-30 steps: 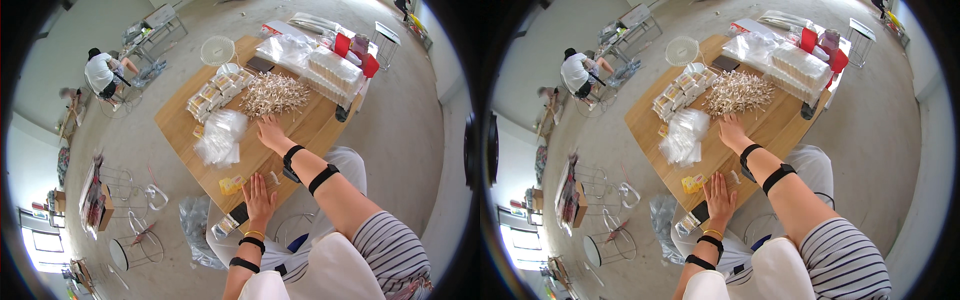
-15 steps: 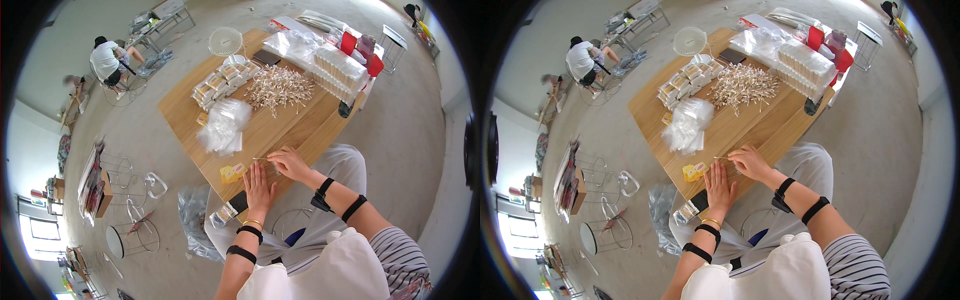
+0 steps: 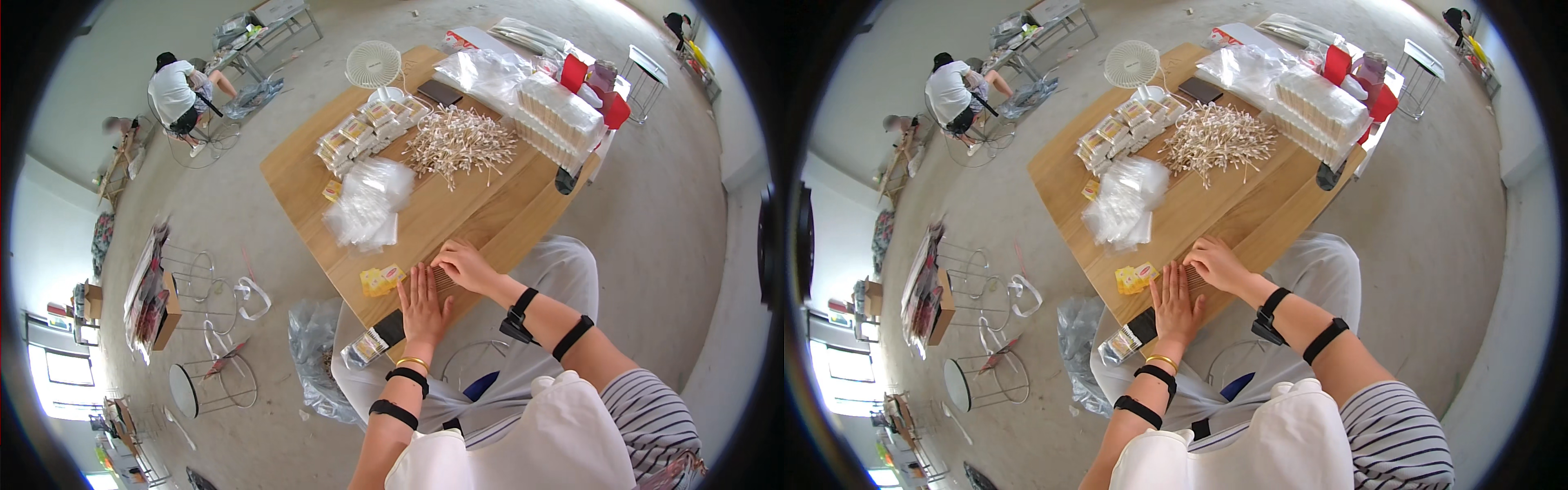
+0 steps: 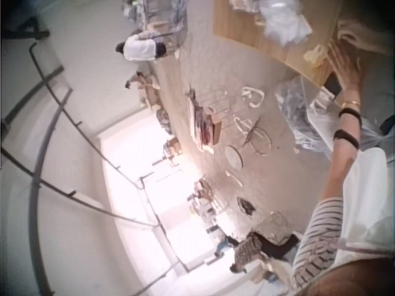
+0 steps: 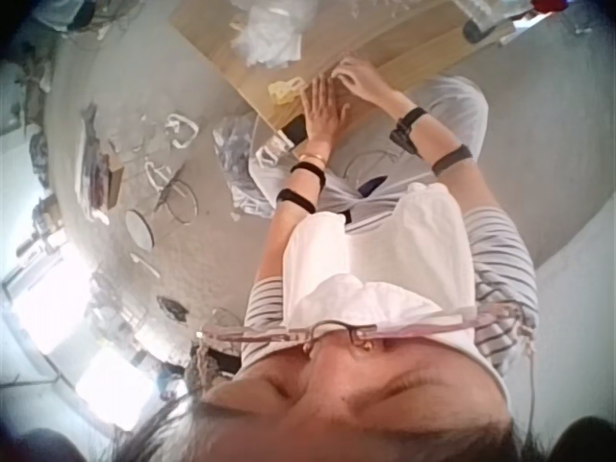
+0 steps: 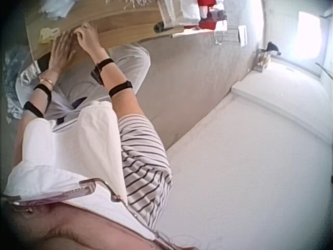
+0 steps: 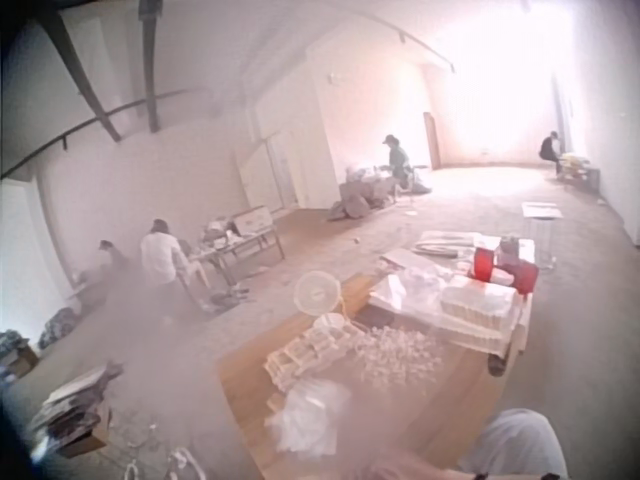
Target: The person is counting and packaging a specific number of wooden-handled cotton swabs into small plastic bags.
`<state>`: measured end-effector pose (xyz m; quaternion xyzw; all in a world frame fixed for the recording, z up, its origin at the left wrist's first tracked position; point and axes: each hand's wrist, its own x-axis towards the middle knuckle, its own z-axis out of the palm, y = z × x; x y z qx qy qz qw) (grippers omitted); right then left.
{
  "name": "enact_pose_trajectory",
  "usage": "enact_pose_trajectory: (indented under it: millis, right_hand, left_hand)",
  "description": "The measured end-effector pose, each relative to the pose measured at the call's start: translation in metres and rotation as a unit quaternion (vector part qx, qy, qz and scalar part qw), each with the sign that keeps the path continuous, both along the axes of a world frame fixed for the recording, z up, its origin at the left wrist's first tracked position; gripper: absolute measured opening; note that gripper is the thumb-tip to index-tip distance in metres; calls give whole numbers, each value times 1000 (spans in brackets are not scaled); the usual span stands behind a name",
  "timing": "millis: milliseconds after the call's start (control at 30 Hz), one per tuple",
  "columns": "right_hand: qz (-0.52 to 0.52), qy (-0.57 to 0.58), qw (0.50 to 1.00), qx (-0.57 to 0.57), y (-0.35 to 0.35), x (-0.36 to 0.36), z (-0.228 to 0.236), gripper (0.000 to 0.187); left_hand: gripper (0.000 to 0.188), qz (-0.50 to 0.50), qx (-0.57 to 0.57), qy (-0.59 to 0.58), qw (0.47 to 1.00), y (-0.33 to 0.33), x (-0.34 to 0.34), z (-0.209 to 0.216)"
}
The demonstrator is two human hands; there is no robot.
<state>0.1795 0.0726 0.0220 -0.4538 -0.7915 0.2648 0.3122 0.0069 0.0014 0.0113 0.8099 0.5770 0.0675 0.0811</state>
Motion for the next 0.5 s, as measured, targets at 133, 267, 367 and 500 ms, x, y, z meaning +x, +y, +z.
enact_pose_trajectory:
  millis: [133,267,367,500]
  right_hand:
    - [-72,28,997,-21,-23,15,4,29]
    - [-55,-137,987,57,-49,12,14,73]
    - [-29,-218,974,62,-51,12,9,91]
    - [-36,-211,975,60,-50,2,1,89]
  left_hand:
    - [78,0,5,-8,1000,0,0,1]
    - [79,13,24,-39,999,-2,-5,-2]
    - [83,35,41,-73,996,-5,-6,-3]
    - [87,74,45,-47,995,-3,-8,-2]
